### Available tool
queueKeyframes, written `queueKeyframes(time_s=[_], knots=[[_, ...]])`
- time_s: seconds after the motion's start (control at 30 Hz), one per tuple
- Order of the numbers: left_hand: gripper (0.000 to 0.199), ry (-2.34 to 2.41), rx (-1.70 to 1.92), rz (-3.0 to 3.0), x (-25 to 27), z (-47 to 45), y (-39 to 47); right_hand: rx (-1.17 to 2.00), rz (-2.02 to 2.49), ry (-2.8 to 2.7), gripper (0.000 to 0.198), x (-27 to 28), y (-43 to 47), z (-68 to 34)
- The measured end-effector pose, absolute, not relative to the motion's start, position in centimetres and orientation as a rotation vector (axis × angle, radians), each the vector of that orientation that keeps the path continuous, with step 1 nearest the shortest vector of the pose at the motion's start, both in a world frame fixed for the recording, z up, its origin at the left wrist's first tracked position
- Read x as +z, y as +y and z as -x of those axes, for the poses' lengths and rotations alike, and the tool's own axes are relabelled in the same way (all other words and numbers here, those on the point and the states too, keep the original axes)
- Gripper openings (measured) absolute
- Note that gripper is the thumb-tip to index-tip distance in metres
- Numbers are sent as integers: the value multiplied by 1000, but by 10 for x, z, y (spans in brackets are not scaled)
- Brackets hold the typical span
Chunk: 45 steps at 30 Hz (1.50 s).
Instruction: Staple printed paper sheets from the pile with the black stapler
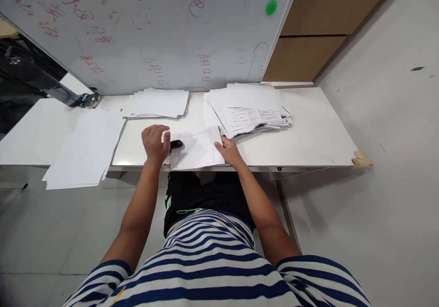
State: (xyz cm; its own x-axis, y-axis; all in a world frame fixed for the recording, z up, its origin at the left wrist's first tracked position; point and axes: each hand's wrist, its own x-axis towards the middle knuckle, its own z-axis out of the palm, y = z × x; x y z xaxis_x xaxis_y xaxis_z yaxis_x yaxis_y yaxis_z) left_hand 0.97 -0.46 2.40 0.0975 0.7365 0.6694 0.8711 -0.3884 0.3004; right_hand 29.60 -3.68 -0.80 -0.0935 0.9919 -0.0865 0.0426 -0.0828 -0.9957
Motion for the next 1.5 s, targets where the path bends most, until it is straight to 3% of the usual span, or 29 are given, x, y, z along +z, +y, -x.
queueKeyframes(time_s=[0.1, 0.2, 0.37, 0.7, 1.03, 1.27, 1.5], knots=[[41, -1644, -784, 2432, 9, 1, -21, 1317, 1257, -1263, 43, -12, -36, -297], [44, -1717, -658, 2365, -6, 5, -27, 1297, 1287, -1250, 41, -15, -36, -297], [46, -1709, -679, 2262, -17, 6, -24, 1310, 1289, -1246, 42, -10, -40, -299], [43, -1786, -736, 2224, -19, 5, -25, 996, 1388, -1265, 32, 38, -59, -358], [45, -1928, -783, 2259, -16, 3, -28, 1053, 1385, -1090, 35, 11, -66, -366], [44, -1838, -745, 2321, -18, 6, -27, 1072, 1288, -1163, 34, 24, -43, -340], [54, -1755, -687, 2386, -17, 8, -27, 975, 1281, -1241, 39, 53, 24, -253]])
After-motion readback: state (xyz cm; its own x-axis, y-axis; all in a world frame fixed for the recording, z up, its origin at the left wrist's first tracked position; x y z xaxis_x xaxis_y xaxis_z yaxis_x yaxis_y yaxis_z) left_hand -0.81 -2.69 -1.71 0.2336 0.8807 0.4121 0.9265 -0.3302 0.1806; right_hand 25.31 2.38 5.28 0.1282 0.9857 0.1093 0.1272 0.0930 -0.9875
